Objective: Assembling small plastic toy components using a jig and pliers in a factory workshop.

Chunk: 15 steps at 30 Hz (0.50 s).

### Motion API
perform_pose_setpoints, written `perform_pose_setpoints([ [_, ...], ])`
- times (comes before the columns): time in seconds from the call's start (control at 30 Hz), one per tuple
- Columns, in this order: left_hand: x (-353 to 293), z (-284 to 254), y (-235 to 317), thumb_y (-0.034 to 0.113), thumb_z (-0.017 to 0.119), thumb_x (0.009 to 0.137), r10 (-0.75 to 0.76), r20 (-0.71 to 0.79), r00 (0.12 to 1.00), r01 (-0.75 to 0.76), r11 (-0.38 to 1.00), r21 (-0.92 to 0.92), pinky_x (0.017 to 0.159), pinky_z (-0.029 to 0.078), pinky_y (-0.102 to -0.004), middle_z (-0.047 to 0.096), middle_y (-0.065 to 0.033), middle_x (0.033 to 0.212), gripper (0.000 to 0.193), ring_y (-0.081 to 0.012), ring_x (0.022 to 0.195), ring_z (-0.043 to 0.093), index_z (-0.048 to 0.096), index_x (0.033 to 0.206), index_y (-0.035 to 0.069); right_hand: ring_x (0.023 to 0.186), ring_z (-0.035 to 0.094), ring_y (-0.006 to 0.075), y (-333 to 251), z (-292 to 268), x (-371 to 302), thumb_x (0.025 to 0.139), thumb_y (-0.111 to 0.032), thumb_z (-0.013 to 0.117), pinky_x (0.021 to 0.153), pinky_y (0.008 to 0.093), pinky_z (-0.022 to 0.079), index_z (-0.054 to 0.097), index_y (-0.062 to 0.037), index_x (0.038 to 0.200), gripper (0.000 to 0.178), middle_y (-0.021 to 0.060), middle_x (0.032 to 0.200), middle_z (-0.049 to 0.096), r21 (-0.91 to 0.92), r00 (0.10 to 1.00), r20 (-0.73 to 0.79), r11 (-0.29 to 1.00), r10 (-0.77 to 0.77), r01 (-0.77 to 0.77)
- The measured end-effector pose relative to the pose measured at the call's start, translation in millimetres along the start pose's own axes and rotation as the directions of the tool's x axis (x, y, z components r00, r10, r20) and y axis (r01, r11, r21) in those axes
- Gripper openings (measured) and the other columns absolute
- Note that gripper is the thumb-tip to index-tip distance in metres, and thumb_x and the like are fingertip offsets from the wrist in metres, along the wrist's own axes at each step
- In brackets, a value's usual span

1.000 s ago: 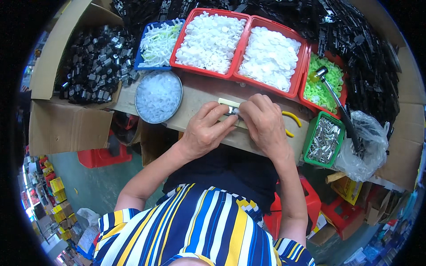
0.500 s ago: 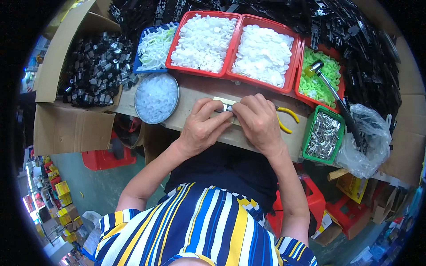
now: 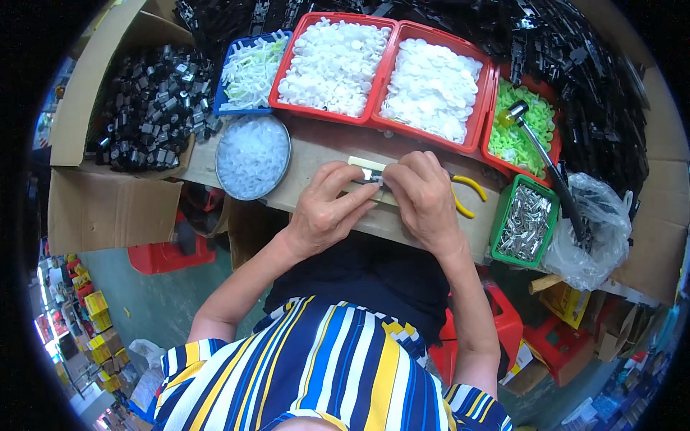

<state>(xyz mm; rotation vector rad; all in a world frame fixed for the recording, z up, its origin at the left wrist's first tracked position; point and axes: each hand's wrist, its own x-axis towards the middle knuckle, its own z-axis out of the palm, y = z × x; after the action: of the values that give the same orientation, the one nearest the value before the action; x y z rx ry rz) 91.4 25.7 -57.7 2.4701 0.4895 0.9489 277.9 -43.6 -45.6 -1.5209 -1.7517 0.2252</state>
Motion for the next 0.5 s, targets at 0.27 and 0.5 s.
perform_pose_setpoints([
  [0.27,1.1,2.3,-3.7,0.003,0.077,0.073,0.012,0.02,1.0,-0.012,1.0,0.017,0.085,0.051,-0.0394,0.058,-0.0122,0.107,0.033,-0.0315,0.101,0.057,0.07,0.106,0.002,0.08,0.055,0.0293,1.0,-2.8,2.3,0.081,0.0,0.068,0.069,0.039,0.044,0.065,-0.0009,0.089,0.009,0.0116,0.084,0.054,0.073,0.995,0.043,0.993,0.091,-0.094],
  [0.5,3.0,0.4,-1.8,0.004,0.076,0.075,0.028,0.043,0.999,-0.031,0.997,0.069,0.084,0.051,-0.0387,0.059,-0.0115,0.106,0.033,-0.0306,0.101,0.056,0.069,0.107,0.002,0.08,0.055,0.0301,-0.1,1.5,0.6,0.078,0.001,0.069,0.069,0.0399,0.044,0.063,-0.0007,0.085,0.009,0.0123,0.084,0.055,0.066,0.995,0.007,0.992,0.103,-0.104],
])
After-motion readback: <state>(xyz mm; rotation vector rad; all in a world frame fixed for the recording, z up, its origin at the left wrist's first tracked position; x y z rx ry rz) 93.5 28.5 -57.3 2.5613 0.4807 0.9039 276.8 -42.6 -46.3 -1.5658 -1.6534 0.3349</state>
